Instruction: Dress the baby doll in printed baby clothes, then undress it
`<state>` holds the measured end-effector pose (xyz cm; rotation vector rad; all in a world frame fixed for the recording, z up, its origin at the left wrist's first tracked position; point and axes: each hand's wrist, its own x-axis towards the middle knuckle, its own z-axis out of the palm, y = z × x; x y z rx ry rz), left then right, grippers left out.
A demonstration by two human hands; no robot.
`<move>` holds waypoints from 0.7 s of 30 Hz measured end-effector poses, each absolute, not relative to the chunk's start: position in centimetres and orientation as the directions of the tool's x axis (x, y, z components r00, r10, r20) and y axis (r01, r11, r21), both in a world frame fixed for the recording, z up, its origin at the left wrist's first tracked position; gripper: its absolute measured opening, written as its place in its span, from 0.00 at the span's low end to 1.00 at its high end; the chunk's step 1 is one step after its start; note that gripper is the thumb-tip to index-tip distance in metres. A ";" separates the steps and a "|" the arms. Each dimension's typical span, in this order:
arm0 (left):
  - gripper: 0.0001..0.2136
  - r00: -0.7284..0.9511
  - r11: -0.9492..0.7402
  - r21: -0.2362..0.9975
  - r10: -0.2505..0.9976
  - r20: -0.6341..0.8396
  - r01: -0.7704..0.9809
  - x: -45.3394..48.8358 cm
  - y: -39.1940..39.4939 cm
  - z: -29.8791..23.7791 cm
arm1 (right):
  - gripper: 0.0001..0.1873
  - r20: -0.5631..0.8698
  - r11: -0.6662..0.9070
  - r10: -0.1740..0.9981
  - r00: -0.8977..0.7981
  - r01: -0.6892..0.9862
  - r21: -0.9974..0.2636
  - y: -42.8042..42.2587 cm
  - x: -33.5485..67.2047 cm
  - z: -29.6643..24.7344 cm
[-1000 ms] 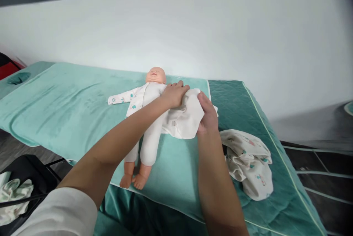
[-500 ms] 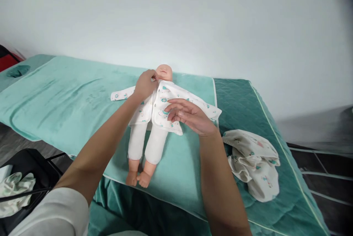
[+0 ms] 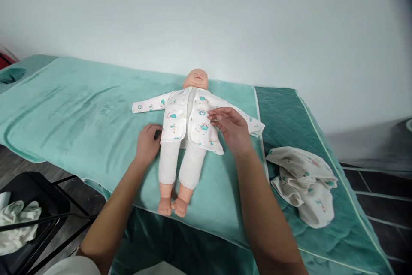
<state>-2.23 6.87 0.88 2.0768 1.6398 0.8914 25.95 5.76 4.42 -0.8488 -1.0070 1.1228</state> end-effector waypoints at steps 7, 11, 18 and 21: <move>0.14 0.236 -0.341 0.505 0.936 0.262 0.793 -3.7 3.2 0.4 | 0.15 0.228 0.279 0.927 0.299 -0.141 -0.950 0.6 25.4 0.7; 0.13 0.240 -0.325 0.445 0.941 0.237 0.834 -3.5 3.1 0.3 | 0.22 0.230 0.215 0.938 0.259 0.087 -0.973 -2.5 24.7 -1.0; 0.13 0.270 -0.388 0.418 0.910 0.315 0.821 -1.5 4.1 0.4 | 0.15 0.172 -0.034 0.901 0.399 0.459 -0.888 -3.0 22.7 -0.5; 0.10 0.257 -0.409 0.404 0.889 0.378 0.819 -1.5 3.7 -0.1 | 0.13 0.205 -0.071 0.855 0.477 0.500 -0.863 -2.9 22.9 -0.7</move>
